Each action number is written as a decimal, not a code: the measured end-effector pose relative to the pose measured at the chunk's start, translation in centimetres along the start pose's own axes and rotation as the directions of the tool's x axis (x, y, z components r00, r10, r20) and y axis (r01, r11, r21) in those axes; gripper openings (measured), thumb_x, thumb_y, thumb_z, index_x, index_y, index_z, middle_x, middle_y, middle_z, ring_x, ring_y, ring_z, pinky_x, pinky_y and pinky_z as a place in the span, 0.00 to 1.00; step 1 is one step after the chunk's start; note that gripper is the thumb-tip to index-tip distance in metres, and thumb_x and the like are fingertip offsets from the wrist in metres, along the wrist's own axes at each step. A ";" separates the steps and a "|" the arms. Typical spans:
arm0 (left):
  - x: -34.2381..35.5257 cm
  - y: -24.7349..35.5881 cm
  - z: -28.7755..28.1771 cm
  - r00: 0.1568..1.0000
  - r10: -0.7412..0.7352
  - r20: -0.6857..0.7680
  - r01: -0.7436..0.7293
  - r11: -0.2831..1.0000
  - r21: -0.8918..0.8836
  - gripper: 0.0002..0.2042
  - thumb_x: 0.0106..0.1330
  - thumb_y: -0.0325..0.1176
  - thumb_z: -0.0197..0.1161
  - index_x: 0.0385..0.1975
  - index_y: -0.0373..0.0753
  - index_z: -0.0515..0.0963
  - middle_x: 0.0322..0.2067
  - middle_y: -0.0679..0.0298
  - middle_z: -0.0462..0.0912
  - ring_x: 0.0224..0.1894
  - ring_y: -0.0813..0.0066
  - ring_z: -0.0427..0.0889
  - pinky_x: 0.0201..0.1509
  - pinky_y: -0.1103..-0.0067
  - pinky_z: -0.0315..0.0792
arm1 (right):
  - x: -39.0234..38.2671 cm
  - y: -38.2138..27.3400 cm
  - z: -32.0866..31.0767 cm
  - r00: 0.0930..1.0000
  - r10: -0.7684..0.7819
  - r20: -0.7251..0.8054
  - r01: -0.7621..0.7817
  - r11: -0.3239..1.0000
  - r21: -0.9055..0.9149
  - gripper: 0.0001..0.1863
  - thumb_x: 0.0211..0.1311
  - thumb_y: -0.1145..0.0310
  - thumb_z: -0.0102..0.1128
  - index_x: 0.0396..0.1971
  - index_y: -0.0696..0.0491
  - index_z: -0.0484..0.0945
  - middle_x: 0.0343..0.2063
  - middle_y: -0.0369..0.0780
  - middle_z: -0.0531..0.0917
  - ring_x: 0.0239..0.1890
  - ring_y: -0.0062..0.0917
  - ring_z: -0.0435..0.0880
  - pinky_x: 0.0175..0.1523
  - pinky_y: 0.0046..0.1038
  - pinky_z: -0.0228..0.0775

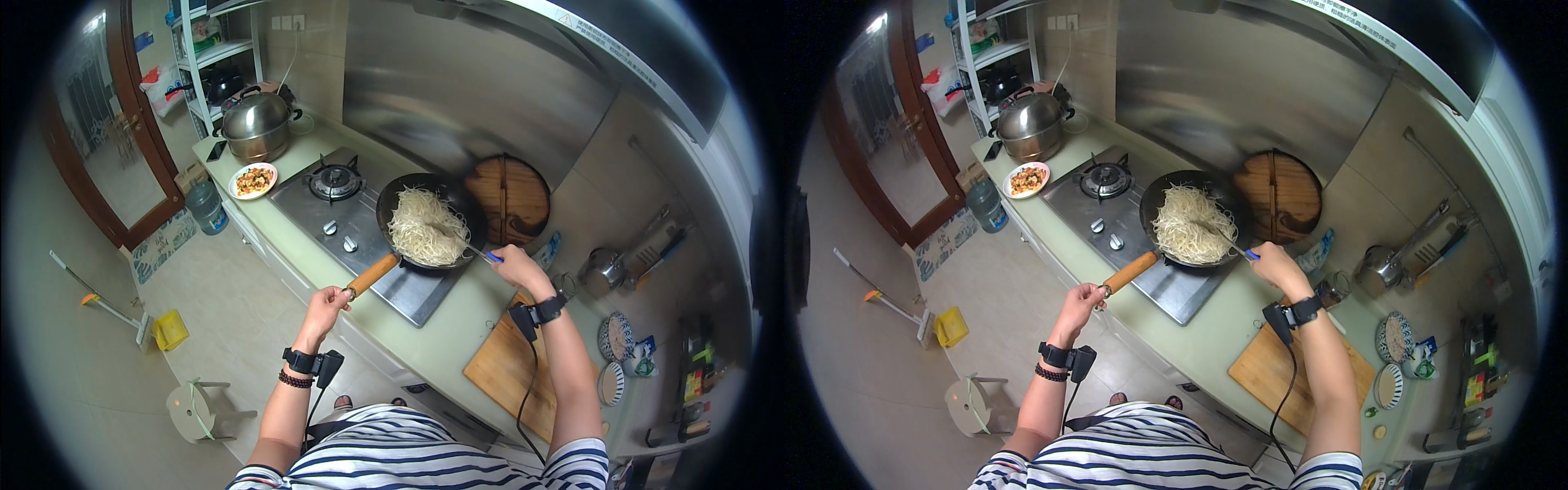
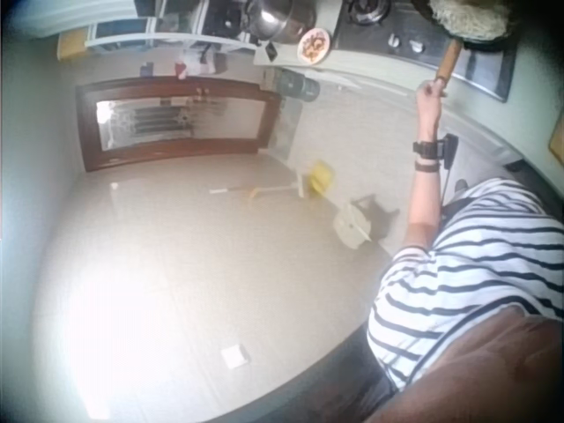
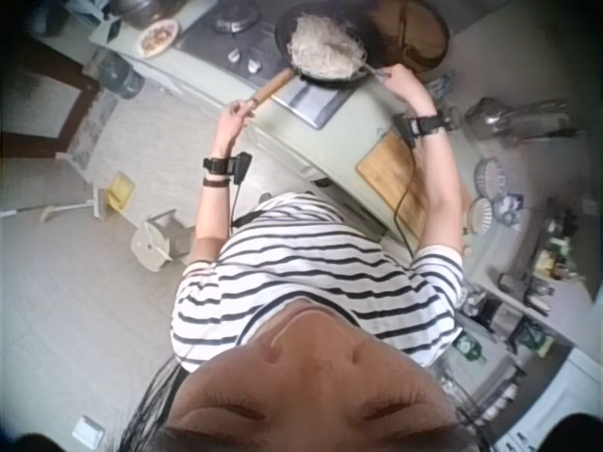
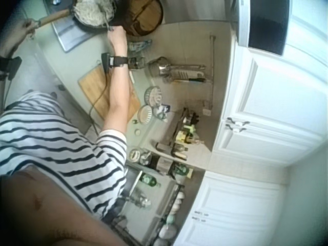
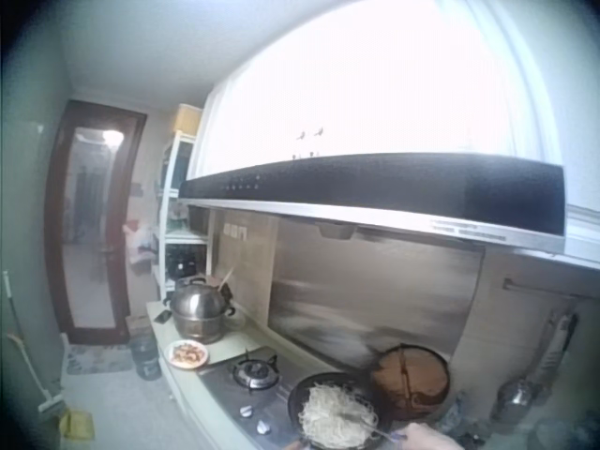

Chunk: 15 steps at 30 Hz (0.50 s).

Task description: The person stirs noodles in a pan on the stove, adds more noodles from a bowl, rinses the bowl at the sink, and continues stirring. The person also handles a pot and a rice cooker, using a cloth to move the pot and opening the rice cooker lid.

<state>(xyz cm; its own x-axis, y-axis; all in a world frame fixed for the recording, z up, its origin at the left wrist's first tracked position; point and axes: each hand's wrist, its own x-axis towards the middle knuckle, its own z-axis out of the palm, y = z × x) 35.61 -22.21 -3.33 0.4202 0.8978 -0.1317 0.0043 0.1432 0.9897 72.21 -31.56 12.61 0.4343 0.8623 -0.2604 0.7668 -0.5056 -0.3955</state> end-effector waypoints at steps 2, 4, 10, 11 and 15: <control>0.1 -0.1 0.1 1.000 0.008 -0.008 -0.008 1.000 -0.016 0.10 0.68 0.35 0.61 0.30 0.35 0.76 0.23 0.70 0.78 0.28 0.83 0.77 0.34 0.84 0.68 | 0.1 0.4 0.6 0.999 -0.034 -0.034 0.032 0.998 -0.056 0.16 0.58 0.71 0.57 0.46 0.56 0.81 0.25 0.51 0.83 0.23 0.36 0.84 0.32 0.34 0.74; 0.0 -0.2 0.1 1.000 0.010 -0.004 -0.010 0.999 -0.038 0.10 0.68 0.36 0.62 0.29 0.35 0.76 0.23 0.70 0.78 0.28 0.83 0.77 0.34 0.84 0.68 | 0.4 0.7 1.4 0.985 -0.136 -0.105 0.126 0.988 -0.094 0.14 0.59 0.72 0.58 0.45 0.57 0.80 0.24 0.52 0.82 0.21 0.34 0.83 0.31 0.33 0.73; 0.1 -0.4 0.0 1.000 0.007 -0.006 -0.007 1.000 -0.024 0.10 0.68 0.36 0.62 0.30 0.36 0.77 0.23 0.70 0.78 0.27 0.83 0.77 0.34 0.85 0.68 | 0.2 3.9 1.4 0.970 -0.170 -0.175 0.173 0.985 -0.001 0.15 0.58 0.69 0.58 0.46 0.55 0.79 0.37 0.54 0.82 0.44 0.48 0.81 0.49 0.38 0.72; 0.2 -0.5 0.0 1.000 0.014 -0.004 -0.014 0.999 -0.033 0.10 0.68 0.35 0.62 0.30 0.35 0.77 0.23 0.70 0.78 0.27 0.84 0.77 0.33 0.85 0.68 | 0.1 4.9 1.3 0.967 -0.163 -0.197 0.177 0.983 0.056 0.16 0.59 0.69 0.58 0.47 0.57 0.79 0.37 0.53 0.83 0.43 0.46 0.82 0.49 0.37 0.72; 0.2 -0.7 0.0 1.000 0.025 0.002 -0.025 0.998 -0.061 0.09 0.67 0.35 0.62 0.30 0.35 0.77 0.23 0.71 0.78 0.27 0.84 0.77 0.33 0.85 0.68 | 0.7 8.8 0.7 0.972 -0.042 -0.231 0.101 0.962 0.252 0.21 0.64 0.68 0.56 0.55 0.59 0.74 0.29 0.47 0.84 0.29 0.34 0.83 0.37 0.32 0.75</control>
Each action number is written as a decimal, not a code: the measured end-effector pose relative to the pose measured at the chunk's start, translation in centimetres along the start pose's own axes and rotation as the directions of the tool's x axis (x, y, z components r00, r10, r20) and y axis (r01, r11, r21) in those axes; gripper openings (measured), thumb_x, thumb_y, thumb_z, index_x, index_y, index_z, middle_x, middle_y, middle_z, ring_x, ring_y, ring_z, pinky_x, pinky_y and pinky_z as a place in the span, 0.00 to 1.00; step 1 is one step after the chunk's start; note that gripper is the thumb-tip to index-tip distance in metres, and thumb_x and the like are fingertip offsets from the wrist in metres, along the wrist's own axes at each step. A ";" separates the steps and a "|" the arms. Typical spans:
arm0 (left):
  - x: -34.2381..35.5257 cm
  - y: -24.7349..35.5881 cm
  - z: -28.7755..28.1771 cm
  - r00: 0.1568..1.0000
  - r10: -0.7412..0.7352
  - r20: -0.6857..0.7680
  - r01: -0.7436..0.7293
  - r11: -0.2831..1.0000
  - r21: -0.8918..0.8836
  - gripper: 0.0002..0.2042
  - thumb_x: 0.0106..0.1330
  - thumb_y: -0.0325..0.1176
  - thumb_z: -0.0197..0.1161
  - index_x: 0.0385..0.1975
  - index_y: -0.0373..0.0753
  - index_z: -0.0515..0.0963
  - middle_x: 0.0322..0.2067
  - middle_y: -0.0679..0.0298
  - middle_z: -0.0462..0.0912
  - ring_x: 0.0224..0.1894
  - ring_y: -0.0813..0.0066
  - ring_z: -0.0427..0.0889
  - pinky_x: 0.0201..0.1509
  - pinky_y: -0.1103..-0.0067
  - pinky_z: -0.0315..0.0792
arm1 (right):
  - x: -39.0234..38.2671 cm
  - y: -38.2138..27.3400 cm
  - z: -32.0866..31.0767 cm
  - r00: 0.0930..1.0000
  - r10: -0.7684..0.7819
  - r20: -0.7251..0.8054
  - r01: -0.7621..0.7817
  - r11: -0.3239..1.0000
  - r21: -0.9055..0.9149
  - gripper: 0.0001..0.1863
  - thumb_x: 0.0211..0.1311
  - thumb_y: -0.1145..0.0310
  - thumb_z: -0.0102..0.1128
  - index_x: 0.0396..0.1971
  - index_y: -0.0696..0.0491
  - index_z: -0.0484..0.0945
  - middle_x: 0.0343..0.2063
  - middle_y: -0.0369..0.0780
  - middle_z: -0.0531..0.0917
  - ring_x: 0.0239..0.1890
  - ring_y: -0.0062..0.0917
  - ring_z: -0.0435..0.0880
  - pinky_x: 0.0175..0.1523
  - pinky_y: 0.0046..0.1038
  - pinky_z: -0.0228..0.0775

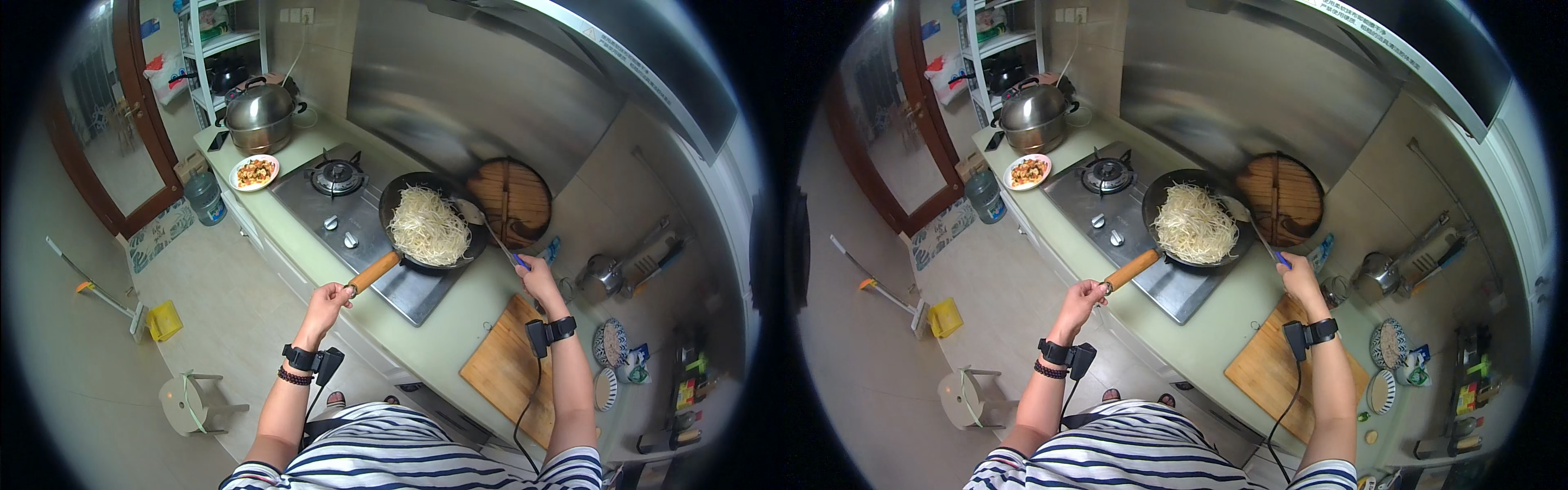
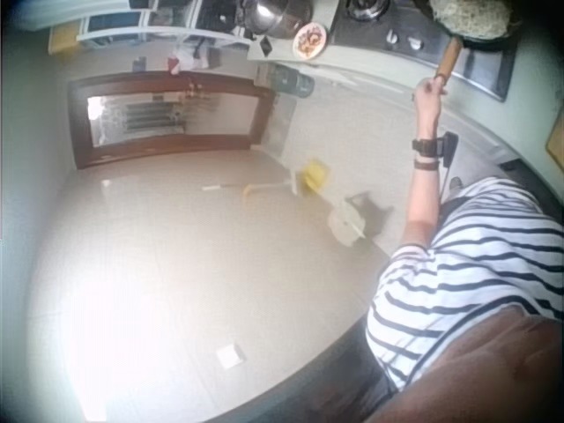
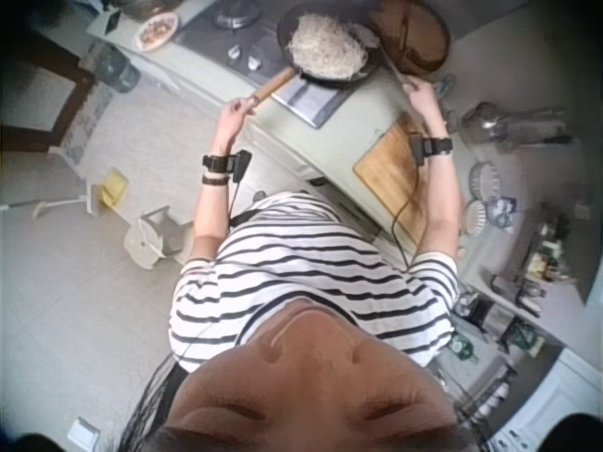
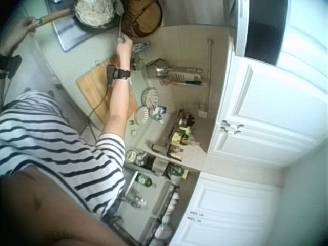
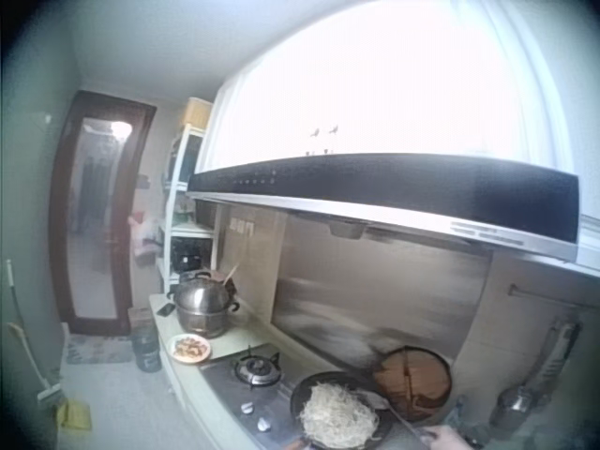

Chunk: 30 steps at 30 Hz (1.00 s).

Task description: The person stirs noodles in a pan on the stove, adds more noodles from a bowl, rinses the bowl at the sink, and continues stirring. The person also handles a pot and a rice cooker, using a cloth to move the pot and opening the rice cooker lid.

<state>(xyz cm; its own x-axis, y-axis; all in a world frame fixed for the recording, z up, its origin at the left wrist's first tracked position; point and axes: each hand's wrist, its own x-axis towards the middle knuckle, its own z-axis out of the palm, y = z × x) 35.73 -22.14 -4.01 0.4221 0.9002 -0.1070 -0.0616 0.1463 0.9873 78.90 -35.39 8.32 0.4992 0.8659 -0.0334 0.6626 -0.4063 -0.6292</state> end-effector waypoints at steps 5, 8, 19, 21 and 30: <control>-0.1 0.5 0.0 0.999 -0.032 -0.003 0.032 0.999 0.043 0.10 0.68 0.34 0.61 0.30 0.34 0.76 0.25 0.69 0.78 0.28 0.82 0.77 0.37 0.83 0.70 | 2.6 2.6 1.8 0.862 0.380 0.336 -0.507 0.637 0.580 0.18 0.69 0.68 0.51 0.58 0.53 0.68 0.20 0.38 0.72 0.13 0.17 0.64 0.16 0.19 0.57; -0.2 0.8 0.1 0.999 -0.036 -0.011 0.036 0.998 0.058 0.09 0.68 0.34 0.61 0.31 0.34 0.77 0.25 0.69 0.78 0.28 0.82 0.77 0.37 0.83 0.70 | 5.0 2.5 5.0 0.626 0.358 0.693 -0.776 0.193 0.601 0.12 0.70 0.62 0.51 0.33 0.55 0.66 0.17 0.33 0.66 0.11 0.12 0.58 0.12 0.14 0.49; 0.0 -0.3 0.1 0.999 0.003 -0.041 -0.001 0.999 0.052 0.10 0.68 0.36 0.62 0.30 0.34 0.77 0.22 0.70 0.78 0.27 0.84 0.77 0.32 0.85 0.67 | 1.7 0.5 7.1 0.950 0.107 0.294 -0.220 0.896 0.386 0.24 0.67 0.64 0.57 0.61 0.53 0.70 0.17 0.34 0.73 0.12 0.13 0.64 0.14 0.18 0.55; 0.0 -0.4 0.1 0.999 -0.006 -0.035 0.007 0.999 0.034 0.10 0.68 0.35 0.61 0.30 0.35 0.77 0.22 0.70 0.78 0.27 0.84 0.77 0.32 0.85 0.67 | 0.5 0.4 6.7 0.958 -0.282 0.049 0.280 0.959 0.055 0.22 0.63 0.67 0.60 0.56 0.56 0.75 0.19 0.44 0.81 0.16 0.31 0.77 0.23 0.31 0.69; -0.2 0.2 0.1 0.999 -0.025 -0.022 0.026 0.999 0.048 0.09 0.69 0.34 0.60 0.30 0.35 0.76 0.24 0.70 0.77 0.28 0.83 0.77 0.35 0.84 0.69 | -7.8 -2.6 2.9 0.916 -0.373 0.146 0.393 0.767 -0.508 0.23 0.59 0.74 0.58 0.56 0.56 0.73 0.25 0.56 0.80 0.28 0.51 0.81 0.37 0.44 0.74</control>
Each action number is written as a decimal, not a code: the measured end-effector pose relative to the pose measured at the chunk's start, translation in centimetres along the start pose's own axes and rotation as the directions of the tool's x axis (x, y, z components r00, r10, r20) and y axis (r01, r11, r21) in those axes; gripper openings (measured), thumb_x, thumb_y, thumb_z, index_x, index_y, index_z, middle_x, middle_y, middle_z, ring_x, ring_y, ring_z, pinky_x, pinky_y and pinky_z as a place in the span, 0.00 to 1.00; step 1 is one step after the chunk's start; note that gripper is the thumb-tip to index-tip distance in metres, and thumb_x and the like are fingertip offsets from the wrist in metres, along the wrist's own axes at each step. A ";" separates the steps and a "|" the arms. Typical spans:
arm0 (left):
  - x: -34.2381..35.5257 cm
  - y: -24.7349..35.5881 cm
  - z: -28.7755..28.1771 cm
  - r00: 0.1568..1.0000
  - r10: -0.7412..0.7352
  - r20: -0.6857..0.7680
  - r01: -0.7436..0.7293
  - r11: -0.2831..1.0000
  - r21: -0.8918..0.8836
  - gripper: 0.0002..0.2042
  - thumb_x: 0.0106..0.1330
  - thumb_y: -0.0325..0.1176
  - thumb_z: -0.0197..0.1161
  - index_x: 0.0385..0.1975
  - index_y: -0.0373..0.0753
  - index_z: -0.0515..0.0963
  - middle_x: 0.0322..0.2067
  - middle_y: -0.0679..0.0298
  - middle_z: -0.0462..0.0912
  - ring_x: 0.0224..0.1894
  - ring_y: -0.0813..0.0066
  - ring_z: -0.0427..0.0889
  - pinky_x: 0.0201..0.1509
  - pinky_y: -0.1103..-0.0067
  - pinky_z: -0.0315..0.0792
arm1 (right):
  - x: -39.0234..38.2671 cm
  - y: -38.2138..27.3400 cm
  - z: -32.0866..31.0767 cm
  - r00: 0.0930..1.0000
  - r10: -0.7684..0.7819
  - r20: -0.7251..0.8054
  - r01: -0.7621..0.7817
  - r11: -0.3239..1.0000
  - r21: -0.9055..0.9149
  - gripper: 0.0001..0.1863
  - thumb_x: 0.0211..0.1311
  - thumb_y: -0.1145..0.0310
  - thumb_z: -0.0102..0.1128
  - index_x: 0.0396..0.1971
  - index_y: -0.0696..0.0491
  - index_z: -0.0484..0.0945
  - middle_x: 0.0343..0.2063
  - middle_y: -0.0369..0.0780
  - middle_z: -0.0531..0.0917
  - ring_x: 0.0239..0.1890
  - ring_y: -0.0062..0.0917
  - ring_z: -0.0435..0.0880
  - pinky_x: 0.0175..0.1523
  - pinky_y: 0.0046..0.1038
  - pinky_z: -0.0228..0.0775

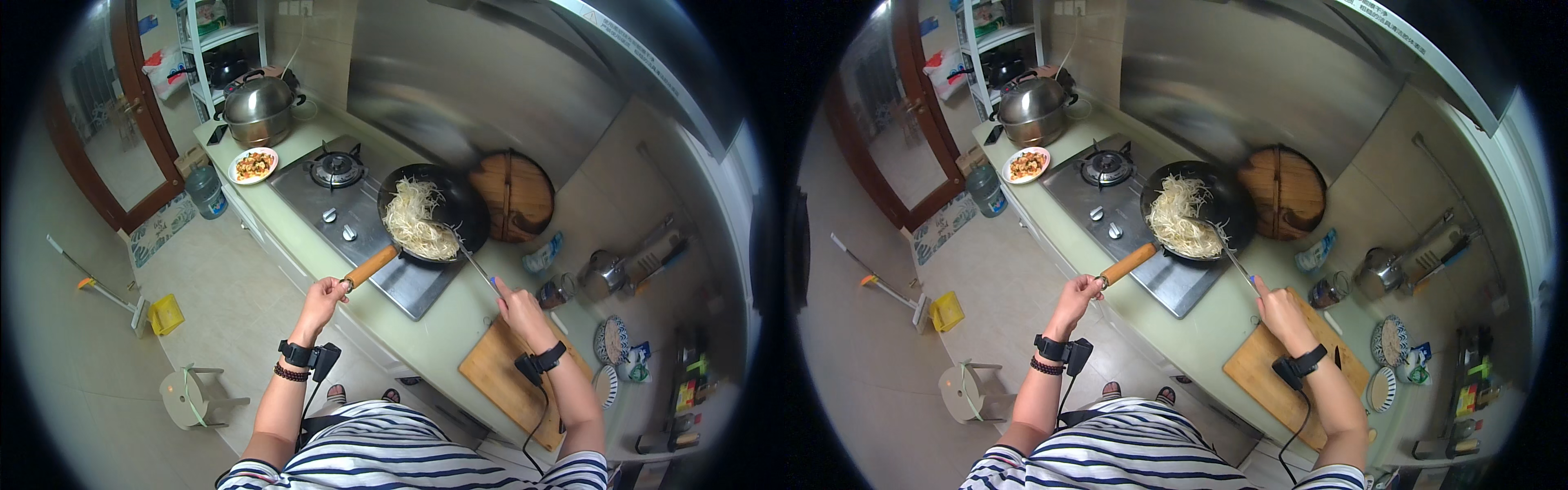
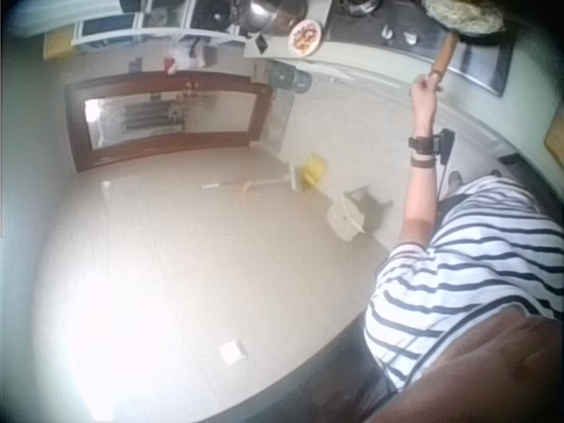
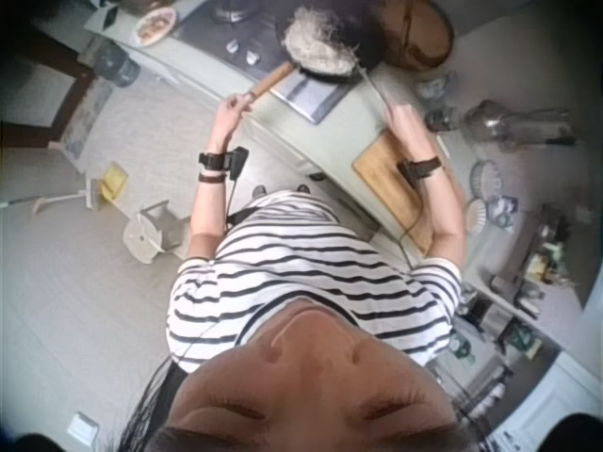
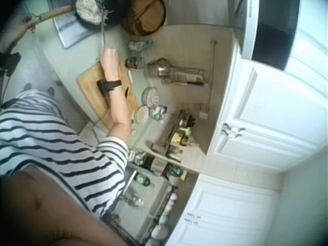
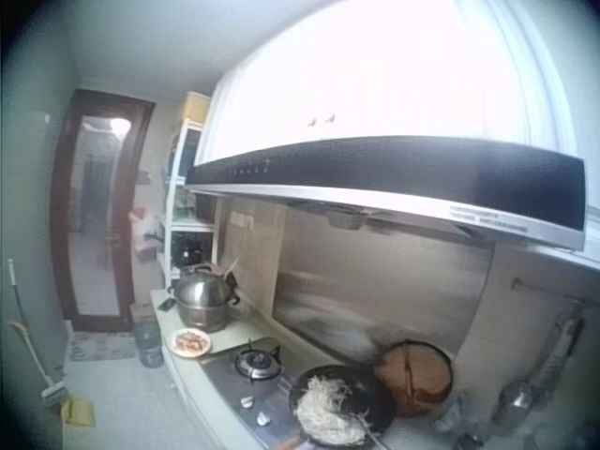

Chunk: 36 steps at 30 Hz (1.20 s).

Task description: The person stirs noodles in a pan on the stove, adds more noodles from a bowl, rinses the bowl at the sink, and continues stirring. The person also handles a pot and a rice cooker, using a cloth to move the pot and opening the rice cooker lid.

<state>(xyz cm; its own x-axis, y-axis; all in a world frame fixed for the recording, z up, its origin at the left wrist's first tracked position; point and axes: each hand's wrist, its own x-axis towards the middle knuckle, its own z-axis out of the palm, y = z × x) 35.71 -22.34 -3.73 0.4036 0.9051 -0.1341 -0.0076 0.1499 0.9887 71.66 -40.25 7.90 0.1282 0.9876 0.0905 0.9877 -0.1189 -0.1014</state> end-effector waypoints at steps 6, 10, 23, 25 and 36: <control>0.0 0.1 0.0 1.000 0.003 0.004 -0.003 1.000 -0.009 0.09 0.69 0.34 0.60 0.30 0.35 0.76 0.24 0.70 0.77 0.28 0.83 0.77 0.37 0.83 0.70 | -3.0 0.5 -2.1 1.000 -0.019 -0.004 0.020 0.987 0.162 0.23 0.59 0.73 0.60 0.56 0.57 0.74 0.24 0.55 0.80 0.28 0.47 0.81 0.37 0.40 0.74; 0.1 0.0 0.0 1.000 0.010 -0.001 -0.010 1.000 -0.017 0.09 0.68 0.34 0.61 0.31 0.34 0.76 0.24 0.70 0.77 0.28 0.83 0.77 0.35 0.84 0.70 | -3.5 1.1 -3.9 0.994 0.109 0.001 -0.099 0.903 0.419 0.22 0.60 0.71 0.62 0.55 0.58 0.75 0.25 0.52 0.82 0.25 0.34 0.81 0.37 0.32 0.73; 0.0 0.3 0.0 1.000 0.005 0.009 -0.005 1.000 -0.015 0.09 0.68 0.34 0.62 0.30 0.35 0.77 0.23 0.70 0.77 0.27 0.84 0.77 0.34 0.84 0.69 | 2.3 -0.7 3.6 0.984 0.177 0.029 -0.177 0.938 0.299 0.22 0.56 0.74 0.62 0.53 0.57 0.77 0.38 0.56 0.82 0.40 0.49 0.82 0.47 0.38 0.74; -0.1 0.2 0.0 1.000 0.008 0.017 -0.008 1.000 -0.003 0.09 0.68 0.34 0.62 0.29 0.35 0.76 0.23 0.71 0.77 0.27 0.84 0.77 0.34 0.84 0.69 | 2.6 -0.8 3.4 0.982 0.189 -0.007 -0.181 0.947 0.267 0.22 0.55 0.74 0.62 0.52 0.57 0.77 0.39 0.57 0.81 0.41 0.49 0.82 0.47 0.38 0.74; 0.2 -0.1 0.0 1.000 0.003 0.011 -0.003 1.000 -0.018 0.10 0.68 0.35 0.62 0.28 0.36 0.76 0.22 0.71 0.77 0.27 0.84 0.76 0.32 0.85 0.67 | 5.8 -1.3 1.9 0.976 0.212 -0.048 -0.196 0.954 0.228 0.22 0.58 0.75 0.58 0.55 0.53 0.76 0.33 0.59 0.80 0.40 0.54 0.80 0.45 0.45 0.73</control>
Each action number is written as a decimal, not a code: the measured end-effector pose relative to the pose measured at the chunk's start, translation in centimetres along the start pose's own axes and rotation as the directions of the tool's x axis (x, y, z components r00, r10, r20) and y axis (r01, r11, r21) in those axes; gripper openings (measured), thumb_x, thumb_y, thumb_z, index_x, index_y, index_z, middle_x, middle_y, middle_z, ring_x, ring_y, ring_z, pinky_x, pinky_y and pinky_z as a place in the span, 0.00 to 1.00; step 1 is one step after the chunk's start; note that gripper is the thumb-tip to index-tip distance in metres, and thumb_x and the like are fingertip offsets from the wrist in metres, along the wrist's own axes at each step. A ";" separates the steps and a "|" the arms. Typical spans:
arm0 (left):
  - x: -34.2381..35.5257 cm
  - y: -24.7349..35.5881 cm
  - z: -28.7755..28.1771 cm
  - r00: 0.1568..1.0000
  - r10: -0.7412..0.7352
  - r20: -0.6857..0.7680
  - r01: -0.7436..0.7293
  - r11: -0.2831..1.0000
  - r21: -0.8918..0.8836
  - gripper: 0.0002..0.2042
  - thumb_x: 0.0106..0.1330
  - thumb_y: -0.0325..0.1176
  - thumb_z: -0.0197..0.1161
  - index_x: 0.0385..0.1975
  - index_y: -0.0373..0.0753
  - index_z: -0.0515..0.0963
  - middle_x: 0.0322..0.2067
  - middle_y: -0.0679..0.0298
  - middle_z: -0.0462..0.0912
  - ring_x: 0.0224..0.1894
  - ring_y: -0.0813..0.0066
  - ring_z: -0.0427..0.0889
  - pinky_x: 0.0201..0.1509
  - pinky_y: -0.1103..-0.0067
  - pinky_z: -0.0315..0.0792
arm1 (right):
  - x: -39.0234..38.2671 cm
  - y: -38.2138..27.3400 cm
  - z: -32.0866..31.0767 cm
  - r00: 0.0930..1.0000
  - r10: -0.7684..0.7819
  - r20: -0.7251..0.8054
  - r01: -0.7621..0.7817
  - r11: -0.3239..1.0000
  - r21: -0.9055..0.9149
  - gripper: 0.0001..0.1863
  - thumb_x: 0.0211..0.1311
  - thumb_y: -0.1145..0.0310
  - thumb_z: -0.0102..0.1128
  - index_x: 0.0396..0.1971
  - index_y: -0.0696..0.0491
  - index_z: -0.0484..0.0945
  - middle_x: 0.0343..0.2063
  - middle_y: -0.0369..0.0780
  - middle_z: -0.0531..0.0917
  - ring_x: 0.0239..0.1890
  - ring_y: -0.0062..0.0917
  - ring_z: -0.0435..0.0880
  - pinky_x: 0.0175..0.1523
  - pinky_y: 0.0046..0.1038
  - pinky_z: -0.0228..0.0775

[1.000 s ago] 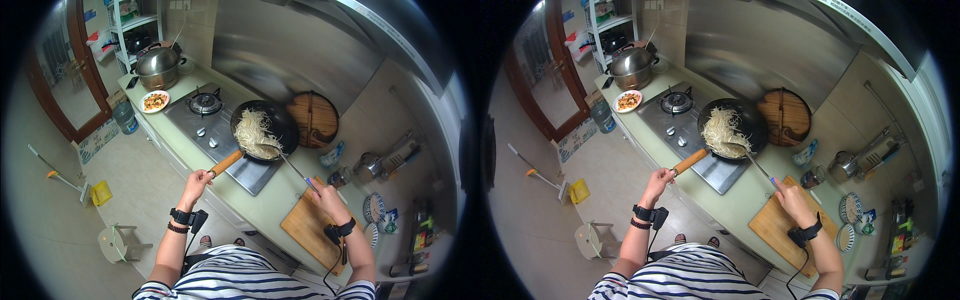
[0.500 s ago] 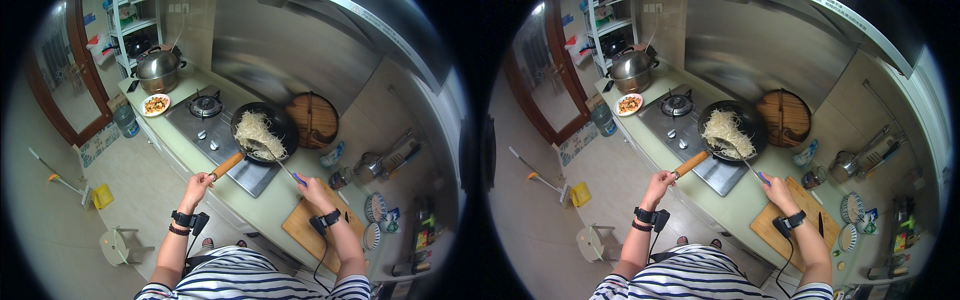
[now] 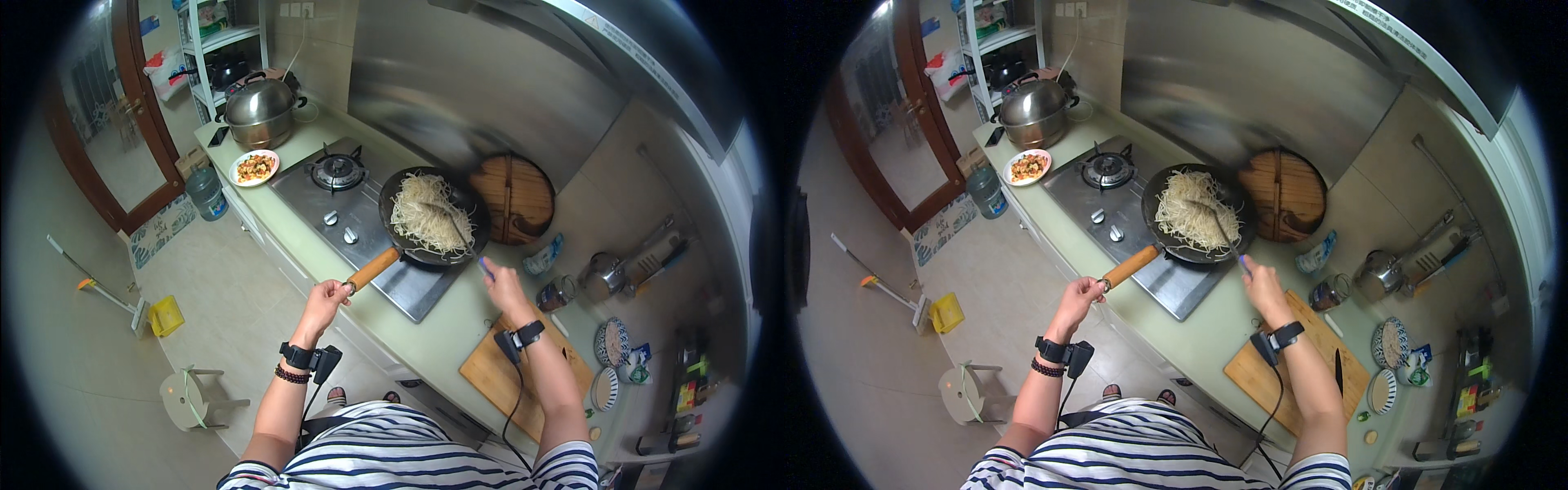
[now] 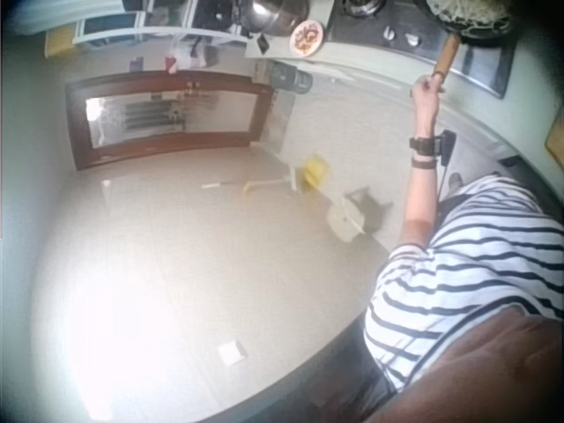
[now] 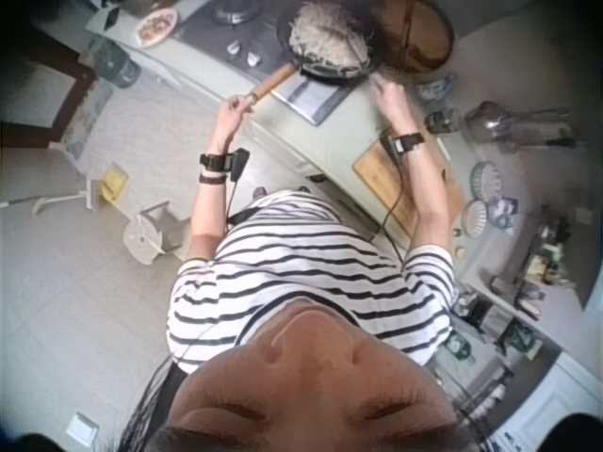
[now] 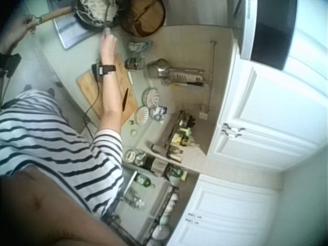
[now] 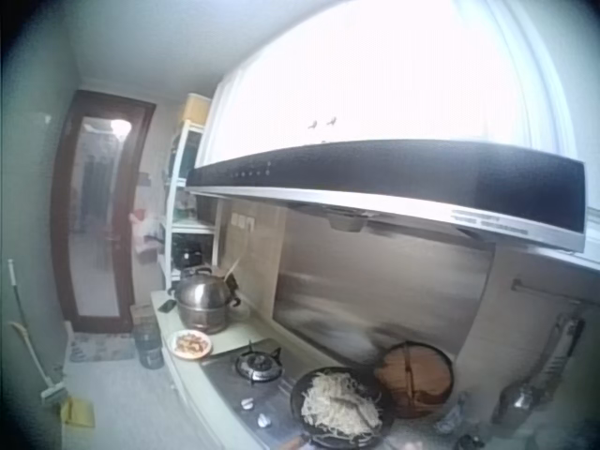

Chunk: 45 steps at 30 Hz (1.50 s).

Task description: The person stirs noodles in a pan on the stove, adds more noodles from a bowl, rinses the bowl at the sink, and continues stirring. The person also handles a pot and a rice cooker, using a cloth to move the pot and opening the rice cooker lid.

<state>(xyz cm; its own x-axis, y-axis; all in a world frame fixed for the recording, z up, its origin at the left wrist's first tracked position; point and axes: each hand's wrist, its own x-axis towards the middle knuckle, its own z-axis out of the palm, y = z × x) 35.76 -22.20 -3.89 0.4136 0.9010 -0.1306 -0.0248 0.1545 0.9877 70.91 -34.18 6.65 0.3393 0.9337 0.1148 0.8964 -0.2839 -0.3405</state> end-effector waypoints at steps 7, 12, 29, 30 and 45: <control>-0.1 0.0 0.0 1.000 0.001 -0.007 -0.001 1.000 -0.006 0.09 0.68 0.35 0.62 0.29 0.35 0.76 0.22 0.71 0.77 0.27 0.84 0.77 0.33 0.85 0.68 | -2.8 -1.1 -5.0 0.987 -0.093 0.129 0.104 0.991 -0.082 0.23 0.54 0.75 0.58 0.53 0.51 0.78 0.32 0.57 0.81 0.38 0.51 0.81 0.45 0.45 0.74; -0.2 0.3 0.1 1.000 0.003 -0.007 -0.003 1.000 0.000 0.10 0.68 0.35 0.62 0.30 0.35 0.77 0.22 0.71 0.77 0.27 0.84 0.77 0.33 0.85 0.68 | 0.2 -2.5 -2.3 0.996 -0.065 0.059 0.075 0.982 -0.175 0.21 0.55 0.74 0.58 0.51 0.49 0.79 0.32 0.54 0.82 0.38 0.50 0.82 0.45 0.45 0.75; 0.0 -0.1 0.0 1.000 0.003 -0.013 -0.004 1.000 -0.001 0.10 0.68 0.35 0.62 0.29 0.35 0.76 0.22 0.70 0.78 0.27 0.84 0.78 0.32 0.85 0.68 | 1.9 3.1 -0.3 0.999 0.011 -0.039 -0.008 0.996 0.086 0.24 0.55 0.71 0.62 0.55 0.51 0.76 0.36 0.53 0.83 0.40 0.50 0.82 0.46 0.44 0.75; 0.0 -0.2 0.1 1.000 0.007 -0.013 -0.007 1.000 -0.004 0.10 0.68 0.35 0.62 0.29 0.35 0.76 0.22 0.70 0.78 0.27 0.84 0.78 0.32 0.85 0.68 | 1.4 4.3 -0.7 0.989 -0.085 -0.120 0.094 0.993 0.073 0.25 0.57 0.69 0.63 0.57 0.53 0.74 0.33 0.51 0.85 0.31 0.42 0.86 0.38 0.38 0.76; 0.2 -0.6 0.1 1.000 0.020 -0.008 -0.020 0.999 -0.031 0.09 0.68 0.34 0.62 0.30 0.35 0.77 0.22 0.71 0.78 0.26 0.86 0.76 0.31 0.86 0.66 | 4.3 2.5 6.4 0.598 0.094 0.796 -0.721 -0.372 0.585 0.09 0.70 0.65 0.52 0.43 0.53 0.68 0.17 0.33 0.68 0.12 0.11 0.60 0.13 0.14 0.50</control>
<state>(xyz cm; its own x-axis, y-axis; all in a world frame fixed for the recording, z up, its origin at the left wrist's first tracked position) 35.92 -22.18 -4.55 0.4061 0.9070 -0.1112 -0.0617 0.1486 0.9870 72.79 -29.49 0.26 0.0596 0.7055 -0.7062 -0.7448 -0.4396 -0.5020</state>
